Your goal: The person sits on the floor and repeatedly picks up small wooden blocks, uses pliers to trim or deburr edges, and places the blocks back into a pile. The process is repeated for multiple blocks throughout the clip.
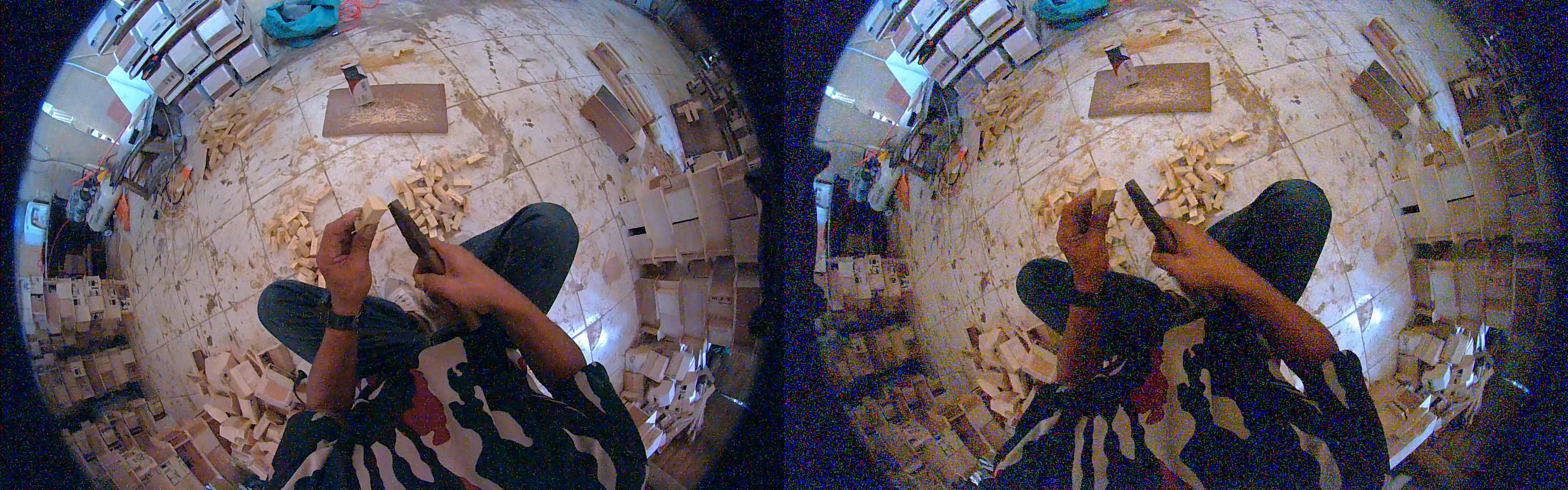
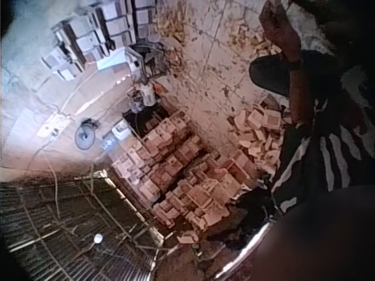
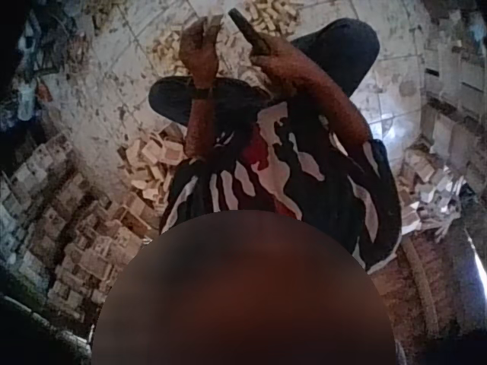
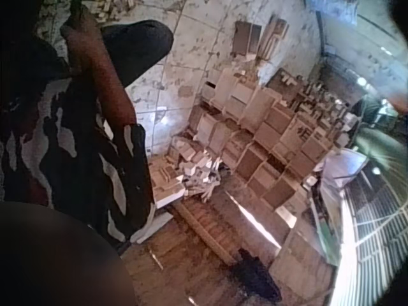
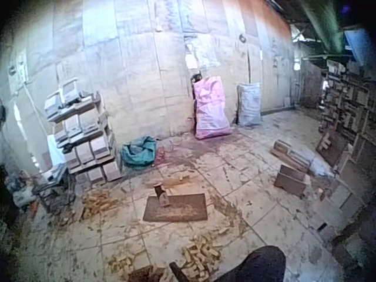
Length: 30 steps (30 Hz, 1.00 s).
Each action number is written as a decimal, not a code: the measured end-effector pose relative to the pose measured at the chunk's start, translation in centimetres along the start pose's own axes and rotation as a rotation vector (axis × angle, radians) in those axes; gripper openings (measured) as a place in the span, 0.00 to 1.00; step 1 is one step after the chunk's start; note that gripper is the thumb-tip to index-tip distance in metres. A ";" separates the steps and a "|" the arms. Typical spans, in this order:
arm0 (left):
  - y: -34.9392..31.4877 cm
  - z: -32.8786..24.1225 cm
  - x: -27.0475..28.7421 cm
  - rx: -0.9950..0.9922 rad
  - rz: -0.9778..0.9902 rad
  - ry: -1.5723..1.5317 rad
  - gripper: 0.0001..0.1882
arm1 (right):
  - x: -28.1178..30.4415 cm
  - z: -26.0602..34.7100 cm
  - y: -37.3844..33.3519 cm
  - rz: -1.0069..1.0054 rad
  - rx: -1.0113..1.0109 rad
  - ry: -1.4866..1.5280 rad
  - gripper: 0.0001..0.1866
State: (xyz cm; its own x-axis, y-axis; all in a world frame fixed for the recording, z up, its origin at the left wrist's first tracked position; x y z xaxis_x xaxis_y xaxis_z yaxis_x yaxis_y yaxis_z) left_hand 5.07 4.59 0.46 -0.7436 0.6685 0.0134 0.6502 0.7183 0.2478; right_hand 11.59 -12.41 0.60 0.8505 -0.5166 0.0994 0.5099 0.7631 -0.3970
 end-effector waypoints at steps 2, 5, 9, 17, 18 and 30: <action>0.0 -0.2 -0.1 -0.030 -0.002 0.011 0.13 | 0.0 0.0 0.0 0.000 -0.006 0.007 0.16; 0.1 -0.9 -0.2 -0.051 -0.029 0.009 0.13 | -0.1 0.1 0.0 -0.023 -0.003 0.003 0.17; 0.1 -2.4 -0.3 -0.110 0.009 0.338 0.12 | 0.1 0.3 0.0 -0.086 0.012 -0.121 0.18; 0.6 -3.3 -1.6 -0.531 0.199 0.596 0.14 | -0.2 0.0 0.9 -0.354 0.098 -0.864 0.19; 0.5 -2.9 -1.7 -0.505 0.225 0.585 0.14 | -0.3 -0.1 0.9 -0.403 0.111 -0.982 0.19; 1.5 2.0 -0.3 0.249 -0.053 -0.151 0.12 | 1.1 -2.4 2.8 -0.177 0.096 -0.178 0.21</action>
State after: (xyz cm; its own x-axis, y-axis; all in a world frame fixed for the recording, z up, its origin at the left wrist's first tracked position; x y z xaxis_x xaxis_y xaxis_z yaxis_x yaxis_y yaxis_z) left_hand 6.62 5.85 -1.14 -0.7579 0.6368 -0.1416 0.6435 0.7655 -0.0015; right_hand 13.65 -11.79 -2.58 0.7517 -0.5757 0.3216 0.6557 0.7045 -0.2713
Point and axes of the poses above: each hand's wrist, its own y-axis towards the middle knuckle, its own x-axis out of the back of the hand, z = x × y, the point moved 4 cm from there along y, towards the middle knuckle, and after that the axes turned 5 degrees about -z, right-handed, at the moved point
